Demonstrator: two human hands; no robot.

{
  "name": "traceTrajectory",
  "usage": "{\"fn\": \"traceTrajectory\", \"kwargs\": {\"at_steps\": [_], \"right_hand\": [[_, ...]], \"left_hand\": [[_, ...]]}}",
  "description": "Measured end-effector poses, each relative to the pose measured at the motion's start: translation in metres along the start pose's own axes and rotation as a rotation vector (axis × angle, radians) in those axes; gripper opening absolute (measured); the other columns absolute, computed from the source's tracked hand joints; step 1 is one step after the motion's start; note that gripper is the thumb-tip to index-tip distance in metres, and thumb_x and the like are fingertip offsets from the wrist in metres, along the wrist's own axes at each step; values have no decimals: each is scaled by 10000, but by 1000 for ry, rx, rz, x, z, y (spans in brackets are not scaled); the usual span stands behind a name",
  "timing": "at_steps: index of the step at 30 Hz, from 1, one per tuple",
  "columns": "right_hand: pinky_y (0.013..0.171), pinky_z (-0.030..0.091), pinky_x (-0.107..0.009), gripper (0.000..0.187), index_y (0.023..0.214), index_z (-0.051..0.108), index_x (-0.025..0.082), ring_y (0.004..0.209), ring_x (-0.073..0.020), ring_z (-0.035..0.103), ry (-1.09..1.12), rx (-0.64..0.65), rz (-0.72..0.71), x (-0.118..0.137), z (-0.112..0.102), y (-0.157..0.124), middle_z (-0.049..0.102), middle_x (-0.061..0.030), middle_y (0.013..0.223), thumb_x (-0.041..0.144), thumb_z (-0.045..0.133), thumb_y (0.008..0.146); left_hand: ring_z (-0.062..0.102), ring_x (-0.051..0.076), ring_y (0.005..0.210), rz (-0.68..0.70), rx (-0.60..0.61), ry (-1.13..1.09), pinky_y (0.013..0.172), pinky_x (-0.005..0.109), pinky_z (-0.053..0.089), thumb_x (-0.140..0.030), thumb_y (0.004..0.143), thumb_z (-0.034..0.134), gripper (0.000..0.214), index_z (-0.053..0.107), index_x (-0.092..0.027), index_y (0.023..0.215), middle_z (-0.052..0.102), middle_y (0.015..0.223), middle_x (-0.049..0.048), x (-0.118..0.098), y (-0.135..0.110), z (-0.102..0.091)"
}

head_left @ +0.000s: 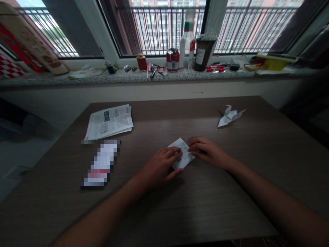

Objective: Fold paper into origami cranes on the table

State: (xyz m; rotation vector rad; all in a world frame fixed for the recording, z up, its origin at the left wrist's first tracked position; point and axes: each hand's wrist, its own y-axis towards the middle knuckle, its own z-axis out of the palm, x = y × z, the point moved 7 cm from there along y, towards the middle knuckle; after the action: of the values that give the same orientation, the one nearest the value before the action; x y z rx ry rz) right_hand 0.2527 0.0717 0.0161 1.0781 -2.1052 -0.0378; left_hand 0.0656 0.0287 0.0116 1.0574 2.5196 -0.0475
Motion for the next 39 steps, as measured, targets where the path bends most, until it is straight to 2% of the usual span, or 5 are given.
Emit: {"fn": "traceTrajectory", "kwargs": {"at_steps": [6, 11, 19, 24, 39], "right_hand": [[860, 540, -360, 107, 1056, 683, 231, 981, -208, 658, 24, -7, 77, -5, 2, 0, 681, -64, 1056, 290, 596, 1038], [794, 512, -342, 90, 1010, 666, 221, 894, -205, 639, -51, -69, 150, -9, -1, 1, 668, -49, 960, 287, 607, 1027], [796, 497, -347, 70, 1010, 657, 226, 906, -211, 624, -60, -73, 176, -11, -1, 3, 658, -54, 982, 276, 608, 1015], [781, 487, -346, 46, 993, 644, 223, 890, -213, 612, -95, -83, 205, -11, 1, 4, 645, -55, 972, 262, 621, 1001], [768, 448, -346, 74, 925, 591, 223, 874, -221, 580, -194, -156, 246, -8, 11, 10, 600, -48, 918, 212, 593, 998]], "left_hand": [[388, 295, 1510, 75, 103, -50, 1241, 497, 353, -446, 1038, 589, 492, 524, -219, 1470, 420, 1636, 107, -8, -1, 0], [423, 309, 1482, 97, 92, -24, 1209, 496, 394, -444, 1049, 569, 508, 499, -244, 1511, 452, 1609, 113, -13, -2, 0], [316, 380, 1540, 173, 149, -14, 1218, 583, 355, -474, 1007, 644, 457, 601, -307, 1430, 304, 1690, 112, -24, -6, -2], [479, 339, 1433, 212, 143, -22, 1182, 539, 418, -437, 998, 667, 444, 606, -298, 1416, 494, 1569, 107, -31, -8, -5], [507, 362, 1397, 225, 134, -30, 1152, 554, 446, -425, 980, 696, 433, 635, -322, 1396, 490, 1566, 102, -36, -12, -8]]}}
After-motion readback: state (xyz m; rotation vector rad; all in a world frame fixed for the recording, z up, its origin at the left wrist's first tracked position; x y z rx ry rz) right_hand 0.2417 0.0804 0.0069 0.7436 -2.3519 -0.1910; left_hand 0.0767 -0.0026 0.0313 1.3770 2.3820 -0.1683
